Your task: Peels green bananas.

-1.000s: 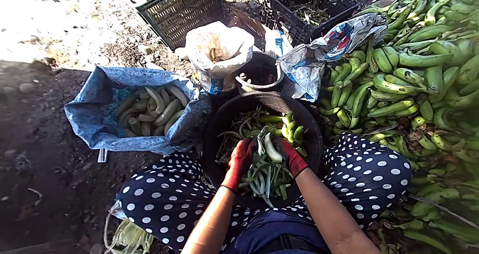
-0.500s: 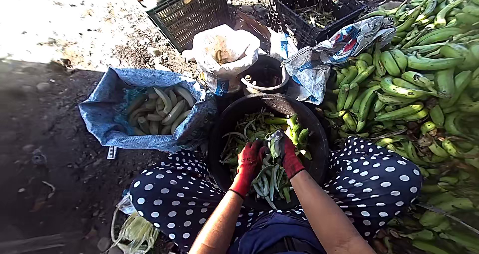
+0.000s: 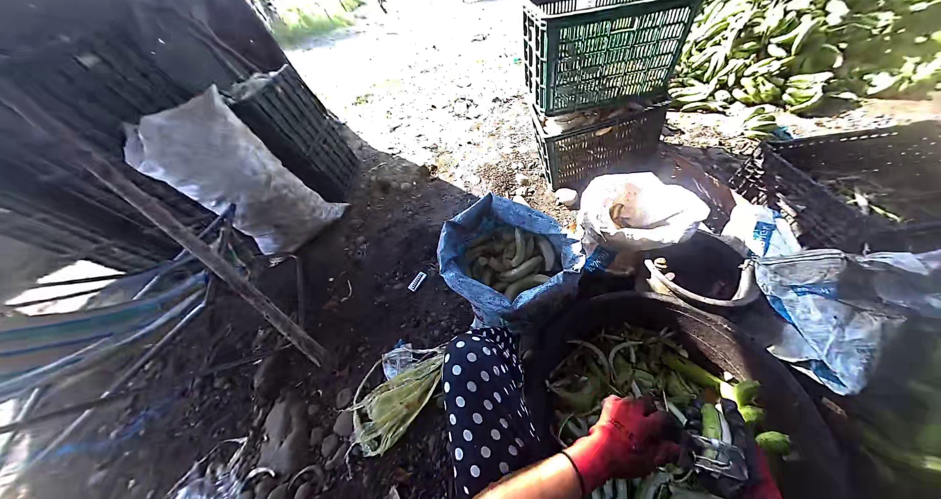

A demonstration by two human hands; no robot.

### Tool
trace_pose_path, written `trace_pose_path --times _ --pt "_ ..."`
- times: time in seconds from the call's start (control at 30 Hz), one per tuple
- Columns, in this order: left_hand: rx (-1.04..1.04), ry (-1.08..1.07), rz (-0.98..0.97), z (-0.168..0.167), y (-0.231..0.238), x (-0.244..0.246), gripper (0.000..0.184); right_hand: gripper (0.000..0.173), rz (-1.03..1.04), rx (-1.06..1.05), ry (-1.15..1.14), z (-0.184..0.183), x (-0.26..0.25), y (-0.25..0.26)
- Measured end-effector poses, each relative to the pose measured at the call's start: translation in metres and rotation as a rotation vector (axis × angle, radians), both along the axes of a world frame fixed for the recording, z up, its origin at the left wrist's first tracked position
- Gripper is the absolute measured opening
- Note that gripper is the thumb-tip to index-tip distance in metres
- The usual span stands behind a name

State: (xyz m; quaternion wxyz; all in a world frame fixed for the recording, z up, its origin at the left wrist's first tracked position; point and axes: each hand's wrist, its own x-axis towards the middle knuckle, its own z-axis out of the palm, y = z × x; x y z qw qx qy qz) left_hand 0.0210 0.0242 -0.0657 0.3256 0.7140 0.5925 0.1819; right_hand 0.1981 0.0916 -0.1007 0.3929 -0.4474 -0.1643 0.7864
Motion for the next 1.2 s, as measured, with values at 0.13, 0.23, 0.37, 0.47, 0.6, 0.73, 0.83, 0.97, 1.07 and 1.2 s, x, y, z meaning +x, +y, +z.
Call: trace_pose_path --times 0.13,0.23,0.37,0.47,0.6,0.73,0.83,0.97,1.07,1.2 --pt "0.11 0.041 -0.065 0.001 -0.007 0.006 0.043 0.068 -0.036 -0.154 0.232 -0.006 0.011 0.006" --pt "0.158 0.054 -0.022 0.0 -0.005 0.005 0.041 0.064 -0.037 -0.231 0.247 -0.014 0.007 0.003" --pt "0.008 0.039 0.047 0.003 0.001 0.006 0.038 0.046 -0.07 -0.013 -0.056 -0.005 -0.01 -0.016" --pt "-0.218 -0.052 0.154 -0.003 0.015 -0.002 0.039 0.038 0.129 0.335 -0.72 0.013 -0.024 -0.032" --pt "-0.336 -0.151 0.234 -0.009 0.022 -0.016 0.042 0.044 0.34 0.533 -0.953 0.018 -0.029 -0.038" --pt "-0.34 -0.221 0.351 -0.018 0.017 -0.017 0.044 0.04 0.391 0.499 -0.85 0.017 -0.026 -0.038" --pt "-0.26 -0.305 0.296 -0.011 0.009 -0.015 0.041 0.037 0.202 0.341 -0.544 0.019 -0.021 -0.025" --pt "-0.018 -0.155 -0.004 -0.008 -0.005 -0.007 0.041 0.057 0.025 -0.01 0.125 0.012 -0.001 0.001" --pt "0.125 -0.067 -0.065 -0.007 -0.01 -0.002 0.042 0.055 0.011 -0.059 0.179 0.011 0.009 0.008" --pt "0.161 -0.041 -0.049 -0.008 -0.008 0.0 0.041 0.054 0.081 -0.113 0.139 0.015 0.008 0.006"
